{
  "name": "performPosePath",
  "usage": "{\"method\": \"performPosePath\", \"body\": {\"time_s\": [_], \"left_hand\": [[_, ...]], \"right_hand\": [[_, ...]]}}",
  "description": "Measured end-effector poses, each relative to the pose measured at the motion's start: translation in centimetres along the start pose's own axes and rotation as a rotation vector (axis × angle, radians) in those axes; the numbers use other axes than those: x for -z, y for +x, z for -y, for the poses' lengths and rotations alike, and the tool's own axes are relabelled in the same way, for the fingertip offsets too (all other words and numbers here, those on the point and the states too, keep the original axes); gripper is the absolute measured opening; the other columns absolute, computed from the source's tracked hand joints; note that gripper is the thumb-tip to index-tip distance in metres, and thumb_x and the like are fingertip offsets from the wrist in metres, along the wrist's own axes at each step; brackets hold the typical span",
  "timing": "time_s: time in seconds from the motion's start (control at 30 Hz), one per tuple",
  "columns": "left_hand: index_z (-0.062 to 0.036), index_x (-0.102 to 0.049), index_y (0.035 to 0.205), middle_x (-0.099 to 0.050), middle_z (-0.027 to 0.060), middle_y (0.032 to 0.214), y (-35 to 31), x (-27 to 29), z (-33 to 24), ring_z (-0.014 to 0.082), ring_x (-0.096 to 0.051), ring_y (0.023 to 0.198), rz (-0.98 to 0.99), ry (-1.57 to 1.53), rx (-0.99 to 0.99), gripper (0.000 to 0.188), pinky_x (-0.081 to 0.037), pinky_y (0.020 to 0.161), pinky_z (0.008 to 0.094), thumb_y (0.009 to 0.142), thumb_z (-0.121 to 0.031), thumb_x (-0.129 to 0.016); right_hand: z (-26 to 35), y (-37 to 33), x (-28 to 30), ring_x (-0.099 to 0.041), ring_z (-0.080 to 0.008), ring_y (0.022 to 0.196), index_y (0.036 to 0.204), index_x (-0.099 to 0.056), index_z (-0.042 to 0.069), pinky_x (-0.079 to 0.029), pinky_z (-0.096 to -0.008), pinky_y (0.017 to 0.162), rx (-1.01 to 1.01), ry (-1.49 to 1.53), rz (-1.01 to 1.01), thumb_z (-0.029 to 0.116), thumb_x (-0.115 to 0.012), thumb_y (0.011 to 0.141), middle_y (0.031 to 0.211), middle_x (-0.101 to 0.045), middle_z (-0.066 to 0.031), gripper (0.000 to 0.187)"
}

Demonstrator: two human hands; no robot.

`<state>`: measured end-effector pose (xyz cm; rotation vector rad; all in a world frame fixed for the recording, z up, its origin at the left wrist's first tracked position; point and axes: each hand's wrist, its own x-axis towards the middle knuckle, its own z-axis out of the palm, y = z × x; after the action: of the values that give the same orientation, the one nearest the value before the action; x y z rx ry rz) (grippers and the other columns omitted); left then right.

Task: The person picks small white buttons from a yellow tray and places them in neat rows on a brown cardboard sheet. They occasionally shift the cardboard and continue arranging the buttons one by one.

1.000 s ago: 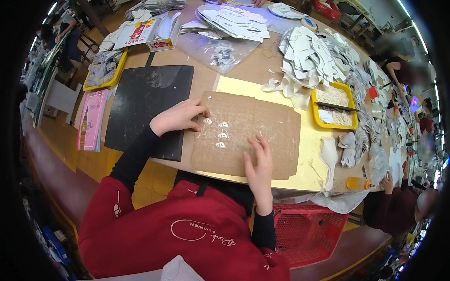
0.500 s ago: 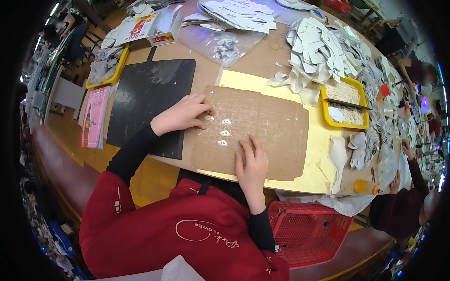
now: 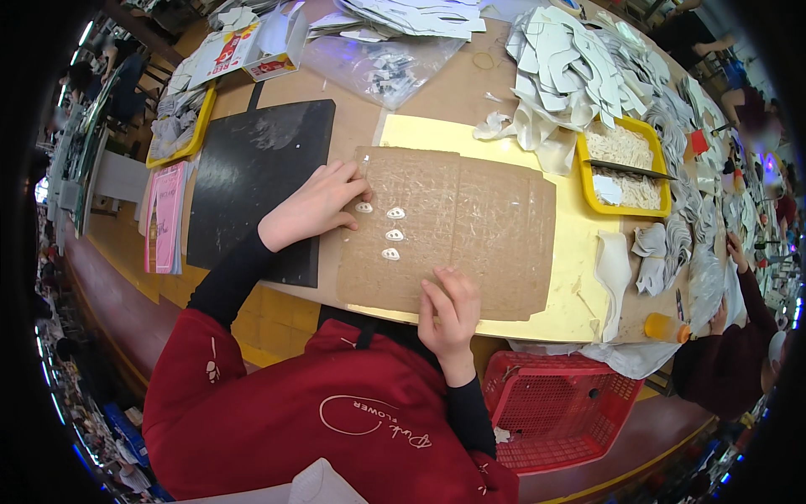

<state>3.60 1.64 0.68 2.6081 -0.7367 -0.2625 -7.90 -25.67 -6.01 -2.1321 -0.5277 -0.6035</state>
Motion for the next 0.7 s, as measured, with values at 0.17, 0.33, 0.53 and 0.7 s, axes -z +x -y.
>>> {"method": "performPosePath", "body": {"time_s": [0.17, 0.33, 0.53, 0.7], "left_hand": [[-0.0074, -0.064, 0.104, -0.054, 0.0077, 0.108, 0.0, -0.3, 0.3, 0.0290, -0.050, 0.110, -0.013, -0.049, -0.012, 0.035, -0.041, 0.095, 0.0375, 0.074, -0.011, -0.081], [-0.0090, -0.062, 0.105, -0.054, 0.0079, 0.108, -1.0, -0.5, -0.6, 0.0290, -0.049, 0.112, 0.039, 0.005, 0.047, 0.031, -0.041, 0.095, 0.0396, 0.077, -0.008, -0.077], [-0.0104, -0.062, 0.122, -0.057, 0.0087, 0.121, -2.0, -0.4, -0.7, 0.0285, -0.051, 0.119, -0.105, -0.044, -0.033, 0.044, -0.040, 0.100, 0.0396, 0.081, -0.008, -0.075], [-0.0084, -0.060, 0.131, -0.058, 0.0104, 0.129, -2.8, 0.4, -1.1, 0.0286, -0.057, 0.118, -0.219, -0.273, -0.021, 0.051, -0.045, 0.100, 0.0381, 0.082, -0.004, -0.073]], "right_hand": [[0.7, 1.2, -0.2, -0.056, -0.0347, 0.124, 0.116, -0.069, 0.009, -0.042, -0.0499, 0.107, -0.018, -0.085, 0.227, 0.009, -0.074, 0.080, 0.131, -0.062, -0.0125, 0.036], [1.4, 2.6, -0.5, -0.050, -0.0350, 0.131, 0.127, -0.065, 0.012, -0.037, -0.0520, 0.111, -0.085, -0.146, 0.353, 0.014, -0.074, 0.083, 0.141, -0.055, -0.0132, 0.045], [1.1, 2.5, -0.2, -0.051, -0.0340, 0.131, 0.127, -0.064, 0.012, -0.035, -0.0527, 0.112, -0.112, -0.103, 0.356, 0.016, -0.073, 0.085, 0.140, -0.056, -0.0124, 0.044], [1.0, 2.8, -0.2, -0.054, -0.0308, 0.128, 0.127, -0.064, 0.011, -0.031, -0.0526, 0.115, -0.181, -0.136, 0.379, 0.016, -0.072, 0.085, 0.136, -0.059, -0.0094, 0.043]]}}
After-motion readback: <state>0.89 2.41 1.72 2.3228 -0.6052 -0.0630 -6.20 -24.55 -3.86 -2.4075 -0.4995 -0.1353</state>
